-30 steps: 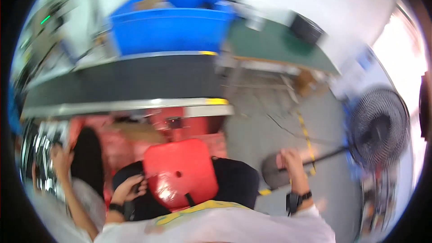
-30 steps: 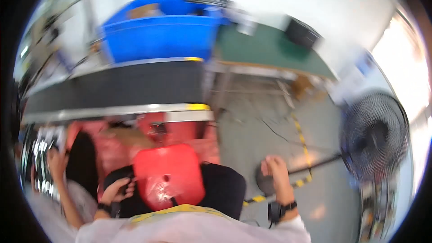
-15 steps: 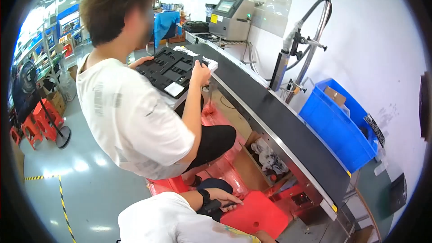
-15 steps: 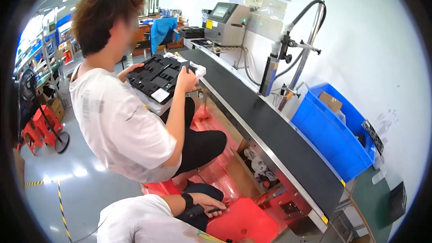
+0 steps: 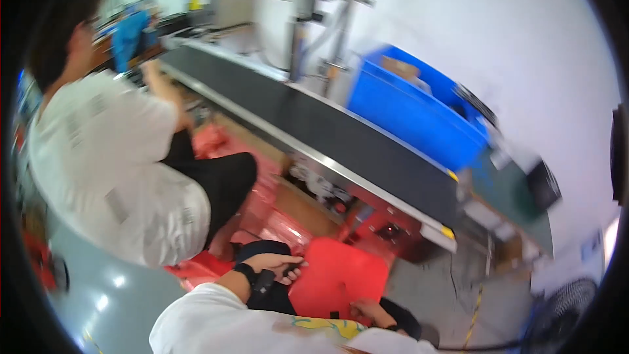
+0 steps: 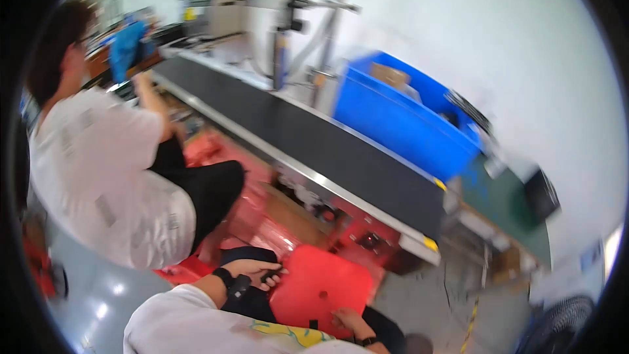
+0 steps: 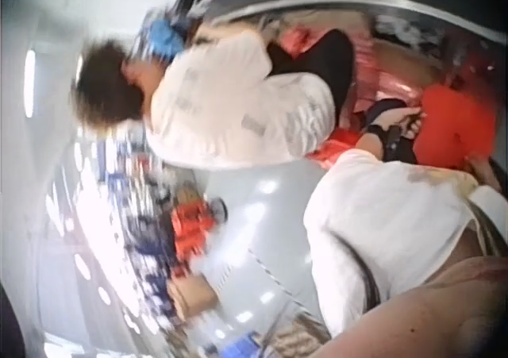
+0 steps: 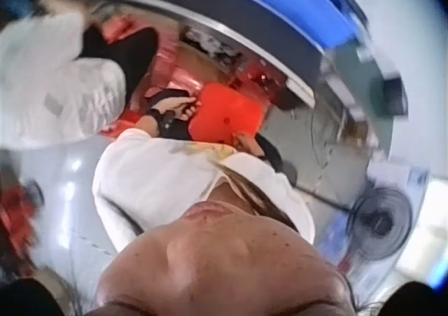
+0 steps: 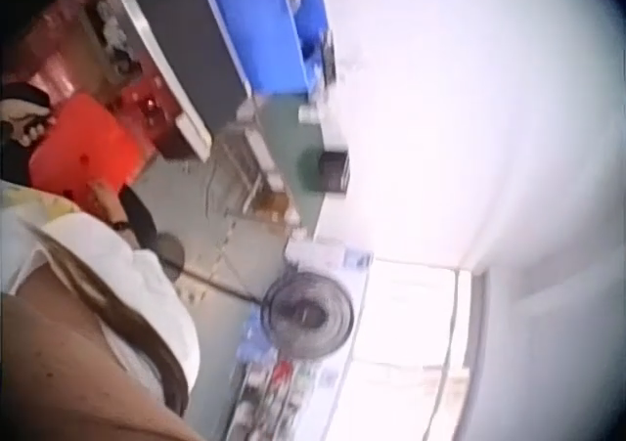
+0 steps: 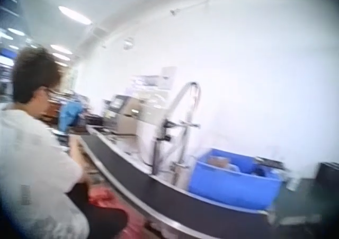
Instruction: Assembling plastic panels and components on a factory conveyor belt.
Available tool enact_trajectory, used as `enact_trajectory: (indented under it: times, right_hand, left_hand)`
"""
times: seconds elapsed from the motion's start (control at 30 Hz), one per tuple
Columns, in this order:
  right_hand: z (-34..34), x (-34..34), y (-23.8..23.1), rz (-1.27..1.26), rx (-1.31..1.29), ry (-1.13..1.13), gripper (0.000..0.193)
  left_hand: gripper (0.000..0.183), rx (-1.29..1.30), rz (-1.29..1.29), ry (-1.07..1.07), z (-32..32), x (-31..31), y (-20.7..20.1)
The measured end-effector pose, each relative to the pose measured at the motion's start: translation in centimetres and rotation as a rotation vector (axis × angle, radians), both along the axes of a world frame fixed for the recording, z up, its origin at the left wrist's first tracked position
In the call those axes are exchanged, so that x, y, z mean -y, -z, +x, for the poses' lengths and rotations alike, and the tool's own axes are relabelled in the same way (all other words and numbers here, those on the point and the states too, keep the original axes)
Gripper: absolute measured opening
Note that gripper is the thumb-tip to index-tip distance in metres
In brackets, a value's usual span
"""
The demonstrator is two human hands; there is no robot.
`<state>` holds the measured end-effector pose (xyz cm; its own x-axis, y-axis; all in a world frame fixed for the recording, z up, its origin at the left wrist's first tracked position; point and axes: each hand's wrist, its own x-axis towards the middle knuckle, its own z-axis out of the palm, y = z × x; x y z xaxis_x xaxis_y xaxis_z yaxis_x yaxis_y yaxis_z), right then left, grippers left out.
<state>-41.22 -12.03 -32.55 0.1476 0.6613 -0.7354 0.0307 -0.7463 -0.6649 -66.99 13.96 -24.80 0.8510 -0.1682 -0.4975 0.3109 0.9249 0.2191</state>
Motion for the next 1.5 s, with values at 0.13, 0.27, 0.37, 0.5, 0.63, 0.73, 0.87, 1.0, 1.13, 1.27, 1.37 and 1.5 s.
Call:
enact_trajectory:
  times: [0.13,0.27,0.37,0.5,0.63,0.73,0.87,1.0,1.13,1.27,1.37,1.5]
  right_hand:
    - [0.5,1.9,0.6,-0.158,0.066,-0.168,0.034]
    - [0.6,3.0,-0.4,-0.009,-0.068,0.034,0.034]
    - [0.3,2.4,-2.5,-0.129,-0.032,0.087,0.031]
    - [0.2,2.5,-2.8,-0.158,-0.086,0.153,0.032]
    - [-0.2,1.9,-3.1,-0.232,-0.081,0.139,0.032]
    - [0.6,2.6,-1.4,-0.259,-0.164,0.016,0.034]
    - [0.4,1.3,-3.9,-0.337,-0.193,0.024,0.038]
    - [0.6,1.2,-3.9,-0.312,-0.137,-0.058,0.04]
    - [1.5,2.1,-2.5,-0.336,-0.168,-0.024,0.042]
    - [2.1,2.8,-0.1,-0.36,-0.211,0.027,0.045]
    - [2.5,3.2,1.4,-0.373,-0.231,0.037,0.045]
    - [3.0,3.3,1.5,-0.356,-0.307,0.044,0.045]
  left_hand:
    - [0.028,-0.104,0.013,0.028,2.0,-0.7,0.0]
    - [0.033,-0.112,0.058,-0.006,2.2,-0.2,-0.5]
    - [0.035,-0.109,-0.024,-0.035,2.1,0.0,0.0]
    - [0.037,-0.113,-0.037,0.015,2.7,-0.2,0.0]
    - [0.035,-0.096,-0.053,0.017,2.0,-0.4,0.0]
    - [0.034,-0.071,-0.079,-0.003,1.3,-0.4,0.0]
    - [0.033,-0.067,-0.064,0.013,1.3,-0.4,0.7]
    - [0.03,-0.031,-0.121,0.059,1.4,-0.7,2.1]
    - [0.034,-0.027,-0.121,0.093,1.7,-1.0,3.0]
    - [0.033,-0.015,-0.102,0.096,1.5,-1.2,3.8]
    - [0.033,-0.01,-0.112,0.096,1.4,-1.3,4.1]
    - [0.033,-0.033,-0.09,0.075,1.7,-0.9,3.2]
